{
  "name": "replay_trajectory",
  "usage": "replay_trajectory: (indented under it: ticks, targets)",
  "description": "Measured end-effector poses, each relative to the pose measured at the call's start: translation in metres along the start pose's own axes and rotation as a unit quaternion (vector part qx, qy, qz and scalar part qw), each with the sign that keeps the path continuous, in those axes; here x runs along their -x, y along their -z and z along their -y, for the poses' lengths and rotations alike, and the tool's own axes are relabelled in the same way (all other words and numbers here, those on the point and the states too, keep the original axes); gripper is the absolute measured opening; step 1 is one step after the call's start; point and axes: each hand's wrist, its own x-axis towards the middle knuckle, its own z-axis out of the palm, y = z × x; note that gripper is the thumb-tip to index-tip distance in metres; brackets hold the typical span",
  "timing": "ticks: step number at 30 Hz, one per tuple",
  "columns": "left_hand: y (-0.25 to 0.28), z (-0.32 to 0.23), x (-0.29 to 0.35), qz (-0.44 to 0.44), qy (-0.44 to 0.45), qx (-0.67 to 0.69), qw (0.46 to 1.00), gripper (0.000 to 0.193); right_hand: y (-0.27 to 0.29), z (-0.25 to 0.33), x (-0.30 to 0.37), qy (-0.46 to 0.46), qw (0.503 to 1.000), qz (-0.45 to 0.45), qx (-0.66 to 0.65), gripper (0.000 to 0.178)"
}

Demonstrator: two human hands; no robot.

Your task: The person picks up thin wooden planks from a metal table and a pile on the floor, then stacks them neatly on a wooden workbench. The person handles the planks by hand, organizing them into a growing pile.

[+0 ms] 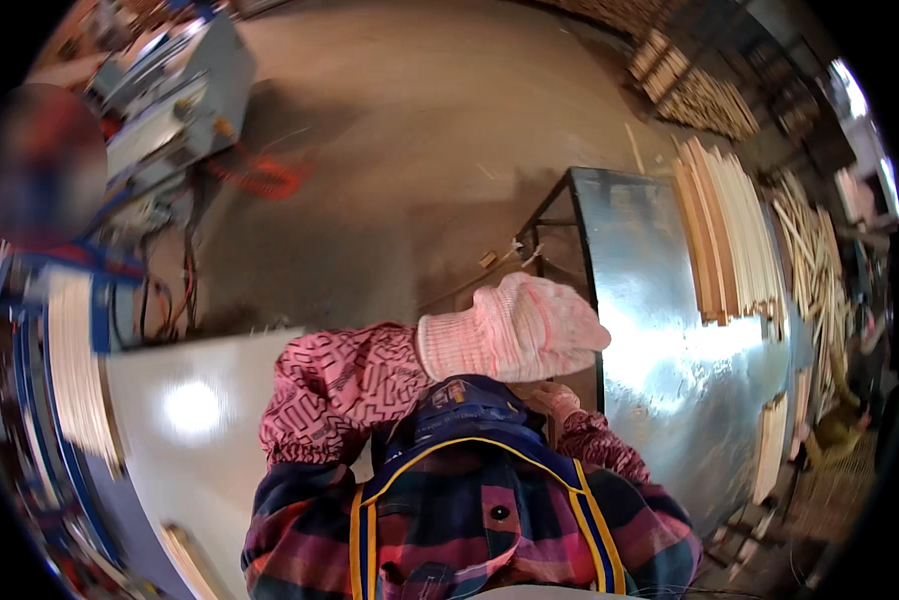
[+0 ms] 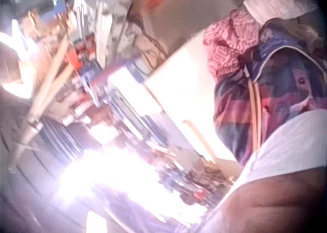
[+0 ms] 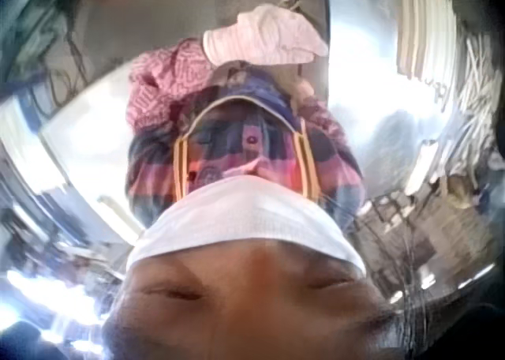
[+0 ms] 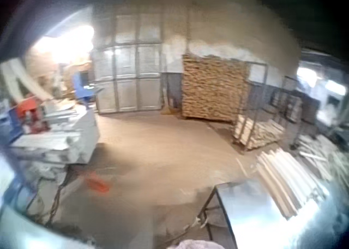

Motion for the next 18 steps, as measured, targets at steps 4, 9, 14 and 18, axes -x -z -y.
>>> replay_trajectory:
  ticks: [4,9,14,18]
  targets:
    - [0.065,0.011,-0.115,0.128,-0.133,-0.013,0.983,0.024,0.062,-0.002,-0.084,0.070,0.992,-0.047,0.094,0.031]
    - [0.068,0.068,-0.221,0.189,-0.270,0.230,0.916,0.024,0.204,0.013,-0.278,0.142,0.959,-0.154,0.191,0.030]
    - [0.095,0.130,-0.304,0.236,-0.342,0.373,0.830,0.025,0.374,0.003,-0.428,-0.051,0.988,-0.144,0.025,0.039]
    - [0.120,0.199,-0.357,0.281,-0.355,0.450,0.770,0.025,0.470,-0.011,-0.491,-0.106,0.979,-0.173,0.035,0.052]
